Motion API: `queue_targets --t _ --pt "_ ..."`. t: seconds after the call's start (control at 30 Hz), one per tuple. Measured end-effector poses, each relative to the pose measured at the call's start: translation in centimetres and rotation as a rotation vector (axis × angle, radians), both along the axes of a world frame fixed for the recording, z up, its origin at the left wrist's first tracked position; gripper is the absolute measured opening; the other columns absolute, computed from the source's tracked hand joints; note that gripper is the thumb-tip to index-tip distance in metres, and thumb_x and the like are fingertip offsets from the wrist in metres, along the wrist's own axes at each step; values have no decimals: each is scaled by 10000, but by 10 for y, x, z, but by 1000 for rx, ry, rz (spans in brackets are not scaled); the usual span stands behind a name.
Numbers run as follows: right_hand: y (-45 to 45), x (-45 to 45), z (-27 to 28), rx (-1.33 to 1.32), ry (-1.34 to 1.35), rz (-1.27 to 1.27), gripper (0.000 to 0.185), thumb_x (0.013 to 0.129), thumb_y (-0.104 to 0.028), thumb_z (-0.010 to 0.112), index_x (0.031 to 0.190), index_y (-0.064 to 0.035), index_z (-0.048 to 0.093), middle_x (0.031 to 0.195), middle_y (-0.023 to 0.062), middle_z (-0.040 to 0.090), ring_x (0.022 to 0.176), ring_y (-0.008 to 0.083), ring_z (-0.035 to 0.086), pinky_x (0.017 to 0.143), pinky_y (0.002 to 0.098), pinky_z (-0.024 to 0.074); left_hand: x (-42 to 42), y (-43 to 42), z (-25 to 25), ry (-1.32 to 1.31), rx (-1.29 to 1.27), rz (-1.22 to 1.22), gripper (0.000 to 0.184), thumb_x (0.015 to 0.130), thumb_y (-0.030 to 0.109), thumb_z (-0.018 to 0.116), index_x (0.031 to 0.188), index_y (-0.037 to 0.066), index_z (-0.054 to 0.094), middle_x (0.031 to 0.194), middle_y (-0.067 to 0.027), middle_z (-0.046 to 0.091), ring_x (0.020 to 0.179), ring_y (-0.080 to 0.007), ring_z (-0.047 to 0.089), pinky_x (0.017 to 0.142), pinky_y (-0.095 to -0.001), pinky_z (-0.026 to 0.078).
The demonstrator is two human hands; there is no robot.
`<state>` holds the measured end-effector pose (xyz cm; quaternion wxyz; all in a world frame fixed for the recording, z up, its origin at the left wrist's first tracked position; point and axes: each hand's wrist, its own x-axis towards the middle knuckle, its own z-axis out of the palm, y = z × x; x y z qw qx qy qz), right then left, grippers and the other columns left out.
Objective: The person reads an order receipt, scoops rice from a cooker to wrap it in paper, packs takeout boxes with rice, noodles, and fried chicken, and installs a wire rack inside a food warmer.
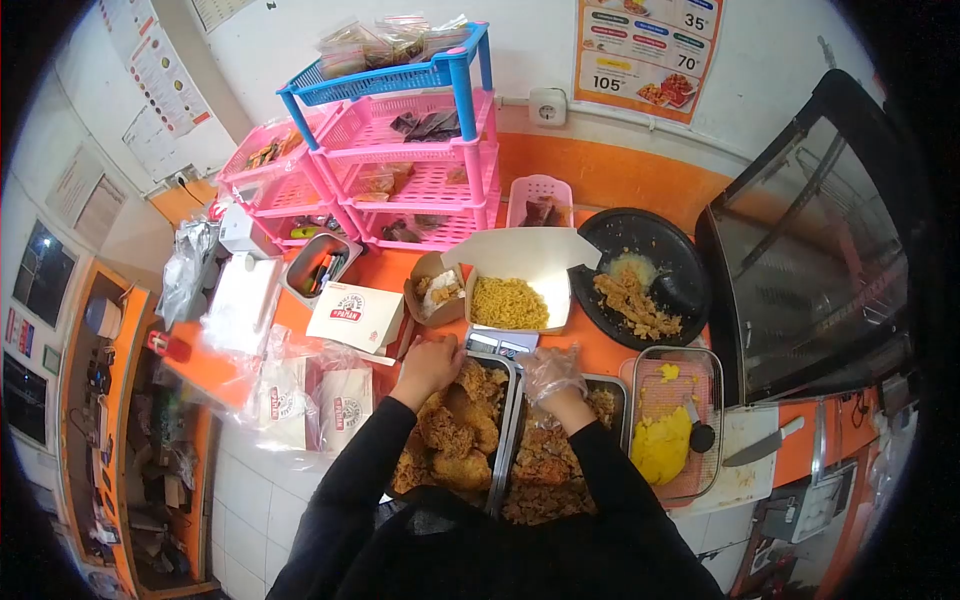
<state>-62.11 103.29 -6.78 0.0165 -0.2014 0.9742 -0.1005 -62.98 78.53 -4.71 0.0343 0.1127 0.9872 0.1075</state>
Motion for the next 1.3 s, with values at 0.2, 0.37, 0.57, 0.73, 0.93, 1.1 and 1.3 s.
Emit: queue_targets --t 0.2,0.37,0.57,0.73,0.93,1.1,1.3 --pt "-8 -4 15 30 -117 -29 253 864 -250 493 1044 -200 664 996 83 619 1014 279 574 1027 663 211 3 2 3 -89 -12 56 333 891 364 491 1007 54 526 931 -176 640 883 -339 626 932 -467 414" --pt "-14 -7 21 143 -219 -38 286 892 -253 459 1114 -186 627 1059 90 623 1063 280 569 1034 675 190 9 4 9 -128 67 112 344 875 358 521 1044 59 535 1029 -185 617 922 -346 615 916 -448 435" --pt "-16 -2 25 112 -217 -61 296 900 -249 444 1130 -169 612 1078 88 625 1092 278 563 1044 682 174 12 -1 5 -68 141 109 373 872 339 532 1112 53 533 1039 -185 606 934 -370 607 928 -446 435" --pt "-14 -7 -3 200 -210 -24 416 929 -427 382 1114 -149 631 1136 76 602 1061 260 557 1005 547 321 2 -3 2 -70 284 147 563 862 315 552 1323 32 393 1230 -273 495 1044 -423 553 979 -456 400" --pt "-14 -9 -17 156 -142 -11 337 876 -333 448 1072 -135 636 1060 117 624 997 313 595 955 526 393 -30 -9 -22 -63 309 218 815 834 301 583 1442 -19 143 1437 -330 207 1312 -437 299 1043 -422 350" --pt "-10 -12 -30 47 -127 7 313 864 -313 479 1078 -146 634 1025 114 639 963 316 609 932 545 399 -54 -24 -43 -37 280 288 779 820 207 557 1417 -80 148 1470 -325 115 1352 -440 217 1090 -421 284" --pt "-8 -18 -57 -128 -365 -53 424 889 -462 424 1126 -167 616 1043 62 633 971 282 583 977 618 308 -58 -33 -65 -79 83 154 647 822 148 509 1354 -129 267 1367 -330 342 1307 -396 332 1128 -407 194"
